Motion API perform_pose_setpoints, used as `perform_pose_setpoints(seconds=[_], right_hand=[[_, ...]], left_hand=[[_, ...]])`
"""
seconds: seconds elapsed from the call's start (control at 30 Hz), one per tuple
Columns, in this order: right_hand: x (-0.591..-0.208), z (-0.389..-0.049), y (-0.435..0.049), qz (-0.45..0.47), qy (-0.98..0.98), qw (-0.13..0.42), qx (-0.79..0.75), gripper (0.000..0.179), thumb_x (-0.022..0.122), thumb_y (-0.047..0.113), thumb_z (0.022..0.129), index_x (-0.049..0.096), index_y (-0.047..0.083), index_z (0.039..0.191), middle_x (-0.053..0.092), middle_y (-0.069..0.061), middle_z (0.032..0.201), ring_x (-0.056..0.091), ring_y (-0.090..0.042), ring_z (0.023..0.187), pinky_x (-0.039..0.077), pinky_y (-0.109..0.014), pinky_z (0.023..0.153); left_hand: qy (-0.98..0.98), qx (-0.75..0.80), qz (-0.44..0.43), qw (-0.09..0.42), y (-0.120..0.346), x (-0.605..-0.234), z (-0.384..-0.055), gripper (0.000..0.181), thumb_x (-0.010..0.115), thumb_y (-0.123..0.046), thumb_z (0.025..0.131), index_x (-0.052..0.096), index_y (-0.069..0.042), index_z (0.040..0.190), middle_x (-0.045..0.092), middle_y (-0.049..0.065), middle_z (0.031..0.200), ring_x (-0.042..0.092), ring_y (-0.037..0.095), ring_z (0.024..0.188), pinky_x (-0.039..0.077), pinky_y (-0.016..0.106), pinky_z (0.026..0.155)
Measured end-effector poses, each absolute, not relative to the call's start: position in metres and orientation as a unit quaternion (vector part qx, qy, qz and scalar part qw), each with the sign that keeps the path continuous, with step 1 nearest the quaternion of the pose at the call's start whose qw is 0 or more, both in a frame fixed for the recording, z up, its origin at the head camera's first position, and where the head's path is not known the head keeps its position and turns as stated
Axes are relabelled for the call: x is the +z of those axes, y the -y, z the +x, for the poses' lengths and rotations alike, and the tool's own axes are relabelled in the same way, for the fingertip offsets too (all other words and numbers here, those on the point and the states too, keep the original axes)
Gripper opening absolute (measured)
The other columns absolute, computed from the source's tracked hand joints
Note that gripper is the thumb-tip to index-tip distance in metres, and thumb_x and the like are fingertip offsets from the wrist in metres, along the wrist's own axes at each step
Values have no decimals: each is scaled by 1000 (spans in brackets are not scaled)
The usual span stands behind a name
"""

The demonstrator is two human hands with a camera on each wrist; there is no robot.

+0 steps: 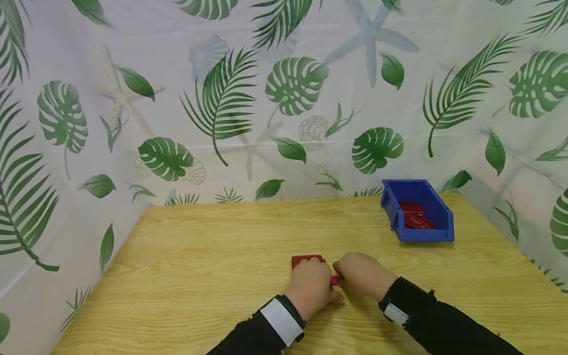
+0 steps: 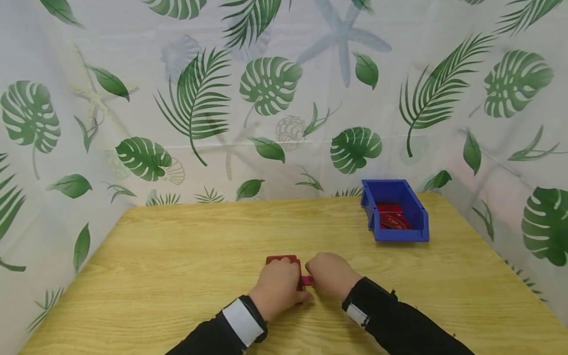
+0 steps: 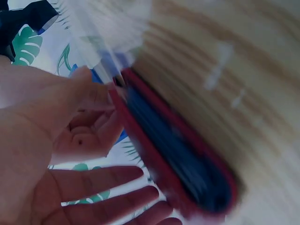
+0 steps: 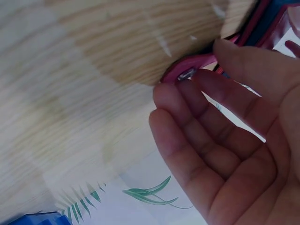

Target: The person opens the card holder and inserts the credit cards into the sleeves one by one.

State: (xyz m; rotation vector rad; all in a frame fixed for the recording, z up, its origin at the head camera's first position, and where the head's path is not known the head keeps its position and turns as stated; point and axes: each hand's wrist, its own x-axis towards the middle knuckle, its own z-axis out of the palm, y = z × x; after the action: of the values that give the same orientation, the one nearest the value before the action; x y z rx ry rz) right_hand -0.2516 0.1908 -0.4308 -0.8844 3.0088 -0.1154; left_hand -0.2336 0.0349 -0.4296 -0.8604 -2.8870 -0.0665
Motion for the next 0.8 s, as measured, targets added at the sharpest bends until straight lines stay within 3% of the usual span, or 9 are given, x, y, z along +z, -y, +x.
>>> perform_pose_setpoints(seconds=[0.1,0.23,0.43,0.57,0.8], right_hand=[[-432,-251,-191,-290,-956,-8,-42,29,74,5,81,52,13,64,43,6,57,35,-9,53,34,-27,52],[-433,-251,-192,-295,-954,-19,-40,29,75,7,81,53,13,63,44,6,56,36,-9,52,35,-28,51],[-432,-247,-189,-292,-955,-19,-39,25,74,7,82,57,11,64,48,4,56,38,-9,51,37,-28,51],[-429,-246,-188,-282,-959,-18,-36,25,73,6,83,57,11,65,51,2,57,42,-9,51,38,-28,51],[-427,-245,-188,-287,-957,-17,-27,26,73,7,84,56,12,64,51,2,57,43,-9,50,39,-28,51]], left_hand=[[962,1,-264,71,-41,-432,-231,56,79,-65,66,68,-11,77,58,3,76,58,19,70,50,27,59],[967,30,-240,81,-47,-435,-229,60,81,-60,67,70,-7,93,59,5,83,57,19,73,51,27,56],[968,46,-234,79,-46,-439,-232,45,79,-47,72,69,-9,93,60,6,91,54,18,73,47,26,53],[966,26,-245,74,-44,-438,-235,46,80,-47,70,69,-8,93,61,8,95,55,20,73,47,26,54],[965,-68,-252,38,-32,-430,-242,40,79,-36,73,65,-5,93,58,6,82,55,18,69,46,27,58]])
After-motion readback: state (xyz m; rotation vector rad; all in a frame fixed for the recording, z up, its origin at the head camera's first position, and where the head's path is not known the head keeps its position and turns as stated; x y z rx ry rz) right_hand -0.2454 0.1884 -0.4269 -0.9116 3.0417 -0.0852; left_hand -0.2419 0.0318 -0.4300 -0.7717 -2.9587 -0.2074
